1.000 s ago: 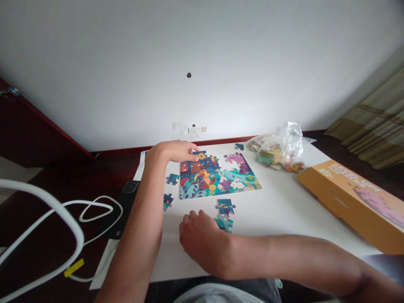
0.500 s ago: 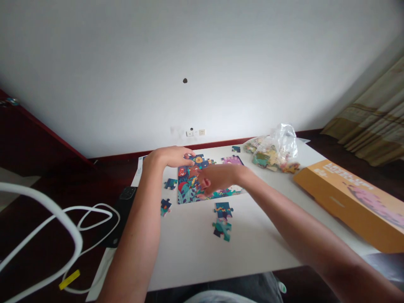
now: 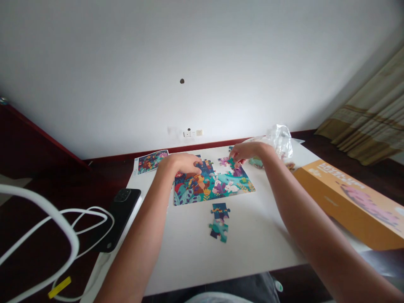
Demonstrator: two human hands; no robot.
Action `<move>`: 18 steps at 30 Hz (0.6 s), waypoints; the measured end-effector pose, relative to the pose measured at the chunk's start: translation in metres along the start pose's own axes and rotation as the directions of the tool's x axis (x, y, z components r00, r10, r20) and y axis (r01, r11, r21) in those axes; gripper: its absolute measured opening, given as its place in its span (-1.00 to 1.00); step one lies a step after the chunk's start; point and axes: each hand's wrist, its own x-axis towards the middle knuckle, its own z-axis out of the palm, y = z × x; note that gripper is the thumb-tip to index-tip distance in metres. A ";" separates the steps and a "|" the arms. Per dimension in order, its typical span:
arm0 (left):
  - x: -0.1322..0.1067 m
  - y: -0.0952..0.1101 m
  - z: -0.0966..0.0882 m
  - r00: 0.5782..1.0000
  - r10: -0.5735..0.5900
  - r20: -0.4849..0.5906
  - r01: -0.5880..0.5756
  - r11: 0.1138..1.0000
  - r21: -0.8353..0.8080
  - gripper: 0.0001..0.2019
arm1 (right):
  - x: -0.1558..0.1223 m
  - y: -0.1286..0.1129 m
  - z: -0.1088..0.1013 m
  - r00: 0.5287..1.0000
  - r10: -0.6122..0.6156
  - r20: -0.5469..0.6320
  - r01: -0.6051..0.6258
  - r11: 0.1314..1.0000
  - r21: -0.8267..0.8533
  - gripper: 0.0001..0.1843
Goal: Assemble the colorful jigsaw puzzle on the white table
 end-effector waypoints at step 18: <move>0.086 0.037 0.071 0.925 0.201 -0.321 -0.174 0.978 0.112 -0.17 | 0.020 0.026 0.004 0.995 0.038 0.087 -0.054 0.979 0.197 -0.75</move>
